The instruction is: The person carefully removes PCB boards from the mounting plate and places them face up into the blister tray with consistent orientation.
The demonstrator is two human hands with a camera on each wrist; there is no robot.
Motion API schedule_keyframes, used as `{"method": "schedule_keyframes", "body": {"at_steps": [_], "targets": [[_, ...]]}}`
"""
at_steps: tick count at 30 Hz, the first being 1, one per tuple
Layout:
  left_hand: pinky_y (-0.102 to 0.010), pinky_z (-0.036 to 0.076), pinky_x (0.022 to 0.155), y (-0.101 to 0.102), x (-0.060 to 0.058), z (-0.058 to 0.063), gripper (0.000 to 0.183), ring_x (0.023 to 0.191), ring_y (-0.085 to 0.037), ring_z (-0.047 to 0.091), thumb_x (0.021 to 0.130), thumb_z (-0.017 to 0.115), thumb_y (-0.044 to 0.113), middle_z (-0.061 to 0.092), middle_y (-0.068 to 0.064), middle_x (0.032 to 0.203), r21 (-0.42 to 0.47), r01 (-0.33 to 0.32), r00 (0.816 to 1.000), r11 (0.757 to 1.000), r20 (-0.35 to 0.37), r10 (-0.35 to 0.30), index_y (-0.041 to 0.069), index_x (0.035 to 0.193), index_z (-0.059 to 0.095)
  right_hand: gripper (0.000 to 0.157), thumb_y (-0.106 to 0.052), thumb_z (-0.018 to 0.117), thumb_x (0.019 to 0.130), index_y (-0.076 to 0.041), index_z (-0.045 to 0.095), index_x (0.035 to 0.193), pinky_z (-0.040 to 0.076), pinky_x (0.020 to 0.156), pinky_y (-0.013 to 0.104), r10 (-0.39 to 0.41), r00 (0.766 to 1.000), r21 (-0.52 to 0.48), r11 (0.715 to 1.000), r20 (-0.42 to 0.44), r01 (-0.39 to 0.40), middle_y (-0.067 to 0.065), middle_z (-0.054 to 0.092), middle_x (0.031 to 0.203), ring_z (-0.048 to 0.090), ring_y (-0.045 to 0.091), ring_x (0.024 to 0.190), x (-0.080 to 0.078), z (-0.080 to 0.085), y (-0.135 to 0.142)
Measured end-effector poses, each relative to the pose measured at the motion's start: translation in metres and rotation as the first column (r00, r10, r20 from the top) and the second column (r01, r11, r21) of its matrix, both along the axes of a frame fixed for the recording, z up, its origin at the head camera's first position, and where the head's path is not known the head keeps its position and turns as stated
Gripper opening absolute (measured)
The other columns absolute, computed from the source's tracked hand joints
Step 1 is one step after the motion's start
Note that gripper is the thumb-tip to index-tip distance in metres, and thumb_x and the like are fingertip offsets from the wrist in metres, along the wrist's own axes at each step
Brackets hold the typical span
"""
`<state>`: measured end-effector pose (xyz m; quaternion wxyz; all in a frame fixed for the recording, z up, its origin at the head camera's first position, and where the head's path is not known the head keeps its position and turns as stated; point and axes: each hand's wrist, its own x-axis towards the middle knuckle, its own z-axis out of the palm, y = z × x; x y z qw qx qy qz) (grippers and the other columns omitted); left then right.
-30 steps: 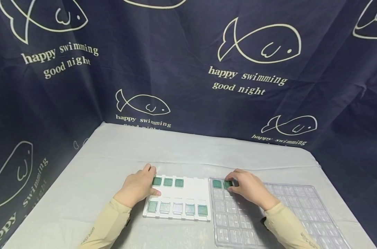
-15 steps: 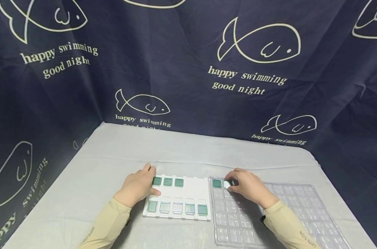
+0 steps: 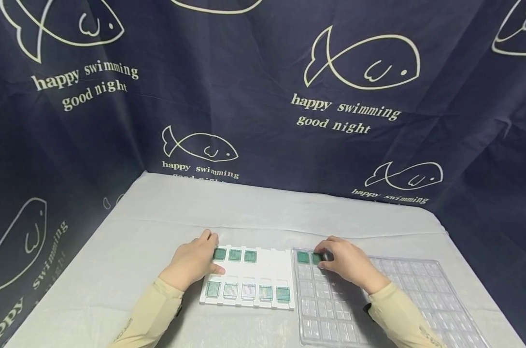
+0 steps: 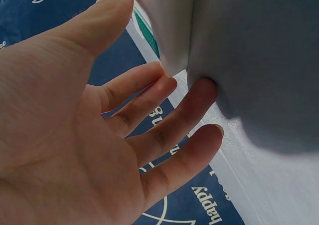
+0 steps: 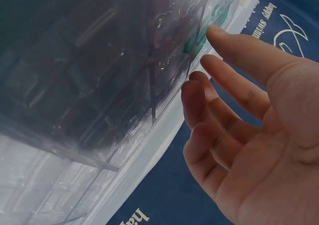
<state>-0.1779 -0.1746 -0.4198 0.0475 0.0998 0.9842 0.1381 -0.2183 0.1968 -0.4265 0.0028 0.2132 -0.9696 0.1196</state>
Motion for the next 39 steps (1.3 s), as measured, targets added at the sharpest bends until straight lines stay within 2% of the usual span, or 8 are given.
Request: {"method": "schedule_keyframes", "body": {"at_steps": [12,30,39], "targets": [[-0.038,0.046,0.059,0.0001,-0.0004,-0.0012,0.070,0.070,-0.019,0.051,0.070,0.087,0.043,0.049,-0.005,0.099,-0.010,0.000,1.000,1.000,-0.002,0.000,0.004,0.119,0.056,0.029,-0.022,0.087,0.078,-0.019,0.074,0.105,0.056,0.084,0.048,0.012,1.000,0.004,1.000,-0.009,-0.012,-0.004,0.071,0.103,0.070,0.021,0.095,0.0003,0.0005,0.0004],[-0.039,0.047,0.061,-0.0007,-0.0008,-0.0013,0.071,0.071,-0.019,0.051,0.071,0.087,0.044,0.049,-0.005,0.101,-0.026,0.004,1.000,1.000,0.009,-0.004,0.004,0.120,0.055,0.028,-0.020,0.085,0.080,-0.018,0.074,0.106,0.057,0.083,0.047,0.011,0.998,-0.013,1.000,-0.068,-0.012,-0.003,0.072,0.104,0.071,0.021,0.095,0.0057,0.0017,-0.0054],[-0.038,0.045,0.059,-0.0005,-0.0009,-0.0023,0.071,0.069,-0.019,0.050,0.071,0.087,0.043,0.048,-0.005,0.099,-0.022,0.004,1.000,1.000,0.002,-0.004,0.004,0.119,0.055,0.028,-0.021,0.084,0.081,-0.017,0.073,0.107,0.057,0.074,0.043,-0.025,0.993,-0.022,1.000,-0.115,0.022,-0.002,0.073,0.102,0.071,0.020,0.089,0.0087,0.0005,-0.0093]]}}
